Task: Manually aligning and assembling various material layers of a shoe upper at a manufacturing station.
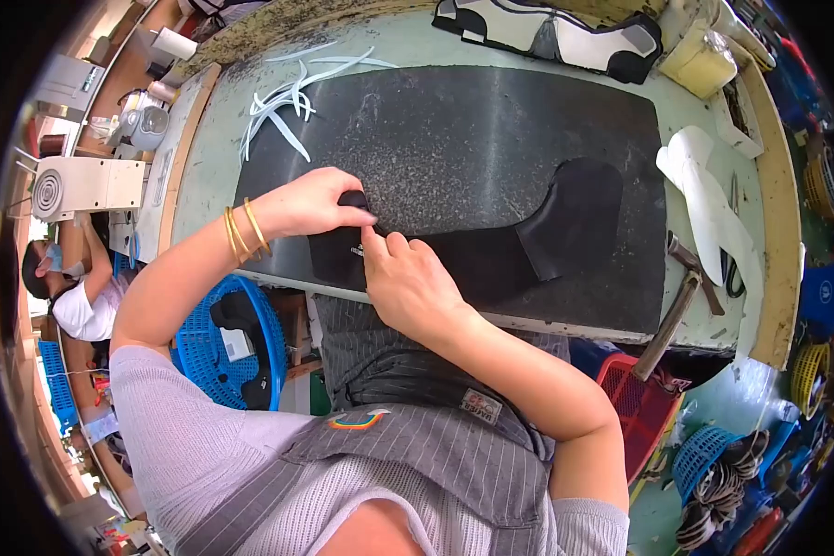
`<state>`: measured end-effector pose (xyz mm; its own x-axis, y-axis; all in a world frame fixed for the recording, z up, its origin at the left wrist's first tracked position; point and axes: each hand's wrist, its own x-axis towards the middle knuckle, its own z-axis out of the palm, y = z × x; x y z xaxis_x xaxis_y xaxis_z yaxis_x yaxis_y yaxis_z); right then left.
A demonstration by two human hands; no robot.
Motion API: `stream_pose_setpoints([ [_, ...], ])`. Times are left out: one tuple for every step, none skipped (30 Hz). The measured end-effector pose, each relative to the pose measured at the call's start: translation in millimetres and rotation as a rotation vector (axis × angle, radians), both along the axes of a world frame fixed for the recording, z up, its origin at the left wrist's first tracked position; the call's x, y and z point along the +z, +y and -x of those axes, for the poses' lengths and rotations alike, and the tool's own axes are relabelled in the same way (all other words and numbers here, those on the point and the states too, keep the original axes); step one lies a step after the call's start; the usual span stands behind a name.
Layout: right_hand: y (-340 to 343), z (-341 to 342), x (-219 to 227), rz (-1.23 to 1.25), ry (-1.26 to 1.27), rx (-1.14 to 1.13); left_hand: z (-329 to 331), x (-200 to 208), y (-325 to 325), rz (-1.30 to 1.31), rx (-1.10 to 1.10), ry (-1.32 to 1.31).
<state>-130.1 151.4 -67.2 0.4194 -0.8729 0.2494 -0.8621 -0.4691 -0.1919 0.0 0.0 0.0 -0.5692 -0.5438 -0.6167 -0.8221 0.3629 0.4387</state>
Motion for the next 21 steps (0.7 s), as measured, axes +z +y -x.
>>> stream_pose_setpoints([
  [0.1,0.1,-0.6,0.018,0.006,0.005,7.0,5.0,4.2,0.1,-0.057,-0.024],
  [-0.3,0.4,-1.3,0.036,0.011,0.009,9.6,6.3,5.7,0.199,-0.114,-0.05],
  [-0.3,-0.1,0.0,0.037,0.013,0.009,8.0,4.6,5.7,0.201,-0.114,-0.048],
  [-1.0,-0.3,0.9,0.054,0.0,0.016,6.3,0.3,4.6,0.22,-0.077,0.007],
  [-1.7,-0.3,1.5,0.07,-0.013,0.022,5.5,-2.2,3.8,0.238,-0.043,0.06],
  [-0.7,-0.3,-0.6,0.057,-0.016,0.006,11.4,-4.9,10.3,0.329,-0.171,-0.014],
  [-1.2,-0.2,-0.6,0.022,-0.027,0.02,8.4,-4.4,27.9,0.649,-0.44,0.023],
  [-1.4,0.2,-1.0,-0.012,-0.04,0.033,6.2,-2.9,39.3,0.81,-0.673,0.112],
  [-1.3,-0.3,-1.0,-0.014,-0.046,0.024,3.2,-1.4,44.3,0.966,-0.905,0.211],
  [-1.0,-0.8,-1.2,0.033,-0.079,0.01,-1.7,-0.9,35.7,0.957,-0.823,0.288],
  [-0.4,-1.5,-1.2,0.081,-0.113,-0.005,-8.7,-0.1,29.8,0.848,-0.671,0.303],
  [-0.8,-1.8,-1.8,0.084,-0.118,-0.009,-11.9,-1.4,25.6,0.662,-0.457,0.259],
  [-0.8,-1.6,-2.7,0.079,-0.107,0.0,-13.7,-2.8,21.7,0.477,-0.245,0.213],
  [-0.9,-2.1,-2.9,0.075,-0.096,0.009,-13.5,-3.5,15.2,0.479,-0.249,0.209],
  [-0.5,-1.8,-3.0,0.077,-0.097,0.009,-8.7,-2.0,9.4,0.269,-0.127,0.144],
  [-0.2,-1.8,-3.0,0.082,-0.095,0.004,-4.7,-0.3,5.6,0.06,-0.003,0.08],
  [0.0,-2.0,-2.9,0.087,-0.093,0.001,-1.5,2.4,3.9,0.061,-0.002,0.081],
  [0.0,-2.1,-3.2,0.088,-0.093,0.001,2.1,5.5,2.8,-0.001,0.062,0.026],
  [-0.1,-2.3,-3.8,0.105,-0.078,0.001,4.4,6.6,2.7,-0.064,0.126,-0.029],
  [-0.3,-2.5,-4.3,0.121,-0.063,0.002,4.5,4.4,4.4,-0.006,0.108,0.003],
  [-0.6,-2.7,-3.6,0.12,-0.063,0.003,1.6,0.4,4.7,-0.007,0.109,0.003],
])
